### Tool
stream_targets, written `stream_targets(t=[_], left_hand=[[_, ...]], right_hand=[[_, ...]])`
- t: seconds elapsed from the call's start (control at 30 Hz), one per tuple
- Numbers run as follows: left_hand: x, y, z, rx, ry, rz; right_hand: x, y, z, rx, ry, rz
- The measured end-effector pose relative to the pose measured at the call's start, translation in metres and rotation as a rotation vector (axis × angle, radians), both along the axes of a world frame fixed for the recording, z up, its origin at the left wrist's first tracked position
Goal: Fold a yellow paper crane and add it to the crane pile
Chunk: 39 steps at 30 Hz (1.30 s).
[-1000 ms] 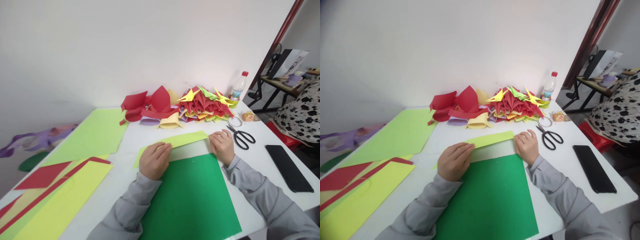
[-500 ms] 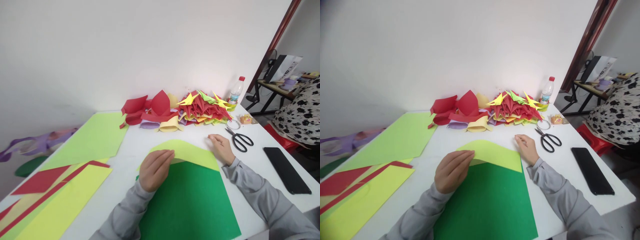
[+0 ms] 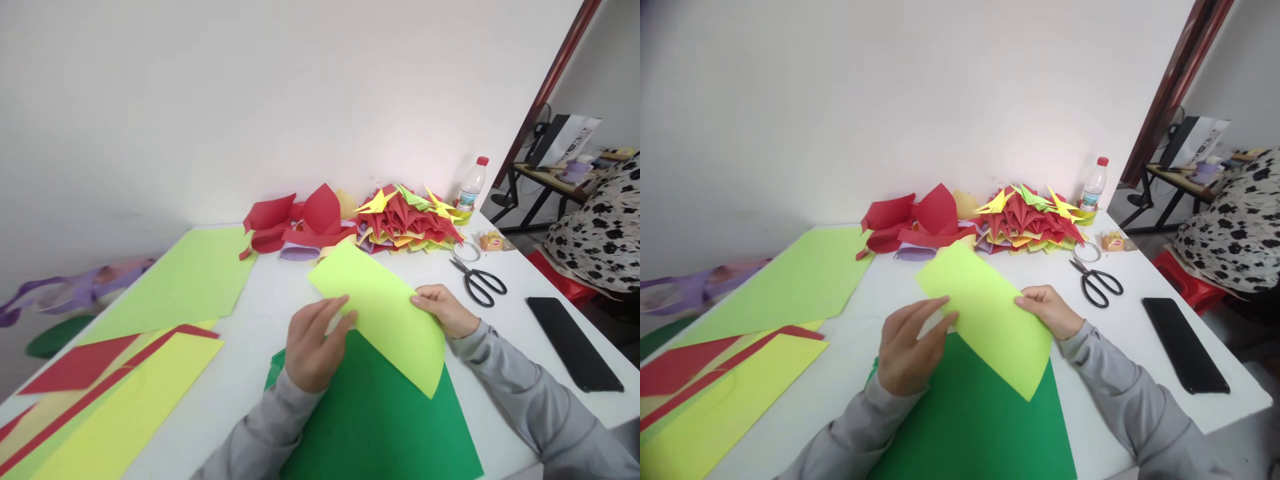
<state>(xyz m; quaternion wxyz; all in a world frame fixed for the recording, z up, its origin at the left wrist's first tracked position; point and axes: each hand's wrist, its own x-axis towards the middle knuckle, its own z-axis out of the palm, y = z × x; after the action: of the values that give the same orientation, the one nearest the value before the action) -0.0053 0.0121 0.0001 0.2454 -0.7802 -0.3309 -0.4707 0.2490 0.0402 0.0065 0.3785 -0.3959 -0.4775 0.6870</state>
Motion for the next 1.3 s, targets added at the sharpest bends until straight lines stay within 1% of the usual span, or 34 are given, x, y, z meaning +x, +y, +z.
stream_targets(t=[0.03,0.07,0.13,0.17,0.23,0.27,0.3,0.33,0.4,0.43,0.57,0.63,0.7,0.8,0.97,1.17,1.3], left_hand=[[0.0,0.003,-0.003,-0.073,-0.1,0.019],[0.001,0.005,-0.005,-0.178,-0.221,0.025],[0.004,0.005,-0.007,-0.493,-0.484,-0.043],[0.006,0.003,-0.006,-0.686,-0.612,-0.106],[0.012,-0.002,-0.003,-1.069,-0.816,-0.286],[0.015,-0.004,-0.001,-1.218,-0.889,-0.387],[0.018,-0.007,0.0,-1.323,-0.937,-0.488],[0.021,-0.009,0.002,-1.388,-0.967,-0.577],[0.025,-0.012,0.002,-1.425,-1.007,-0.703],[0.026,-0.013,0.001,-1.424,-1.028,-0.728],[0.029,-0.016,-0.002,-1.485,-1.121,-0.704],[0.03,-0.016,-0.001,-1.519,-1.185,-0.715],[0.031,-0.016,0.001,-1.535,-1.251,-0.723],[0.032,-0.014,0.001,-1.557,-1.301,-0.701],[0.032,-0.012,-0.003,-1.579,-1.253,-0.696],[0.033,-0.014,-0.002,-1.507,-1.189,-0.694],[0.033,-0.013,-0.003,-1.553,-1.266,-0.752]], right_hand=[[-0.001,0.0,0.0,0.022,-0.006,-0.04],[-0.002,-0.001,0.0,0.045,-0.019,-0.07],[-0.005,-0.003,0.0,0.085,-0.049,-0.095],[-0.007,-0.005,0.001,0.102,-0.067,-0.087],[-0.012,-0.009,0.003,0.121,-0.113,-0.038],[-0.014,-0.011,0.004,0.125,-0.136,-0.005],[-0.016,-0.013,0.006,0.129,-0.159,0.032],[-0.019,-0.016,0.007,0.139,-0.183,0.072],[-0.024,-0.023,0.011,0.193,-0.24,0.154],[-0.026,-0.026,0.012,0.232,-0.274,0.203],[-0.033,-0.039,0.014,0.349,-0.354,0.434],[-0.034,-0.041,0.013,0.385,-0.352,0.493],[-0.034,-0.041,0.012,0.388,-0.334,0.484],[-0.033,-0.037,0.011,0.345,-0.3,0.426],[-0.038,-0.036,0.011,0.439,-0.321,0.344],[-0.041,-0.041,0.008,0.419,-0.331,0.362],[-0.041,-0.044,0.004,0.357,-0.32,0.406]])
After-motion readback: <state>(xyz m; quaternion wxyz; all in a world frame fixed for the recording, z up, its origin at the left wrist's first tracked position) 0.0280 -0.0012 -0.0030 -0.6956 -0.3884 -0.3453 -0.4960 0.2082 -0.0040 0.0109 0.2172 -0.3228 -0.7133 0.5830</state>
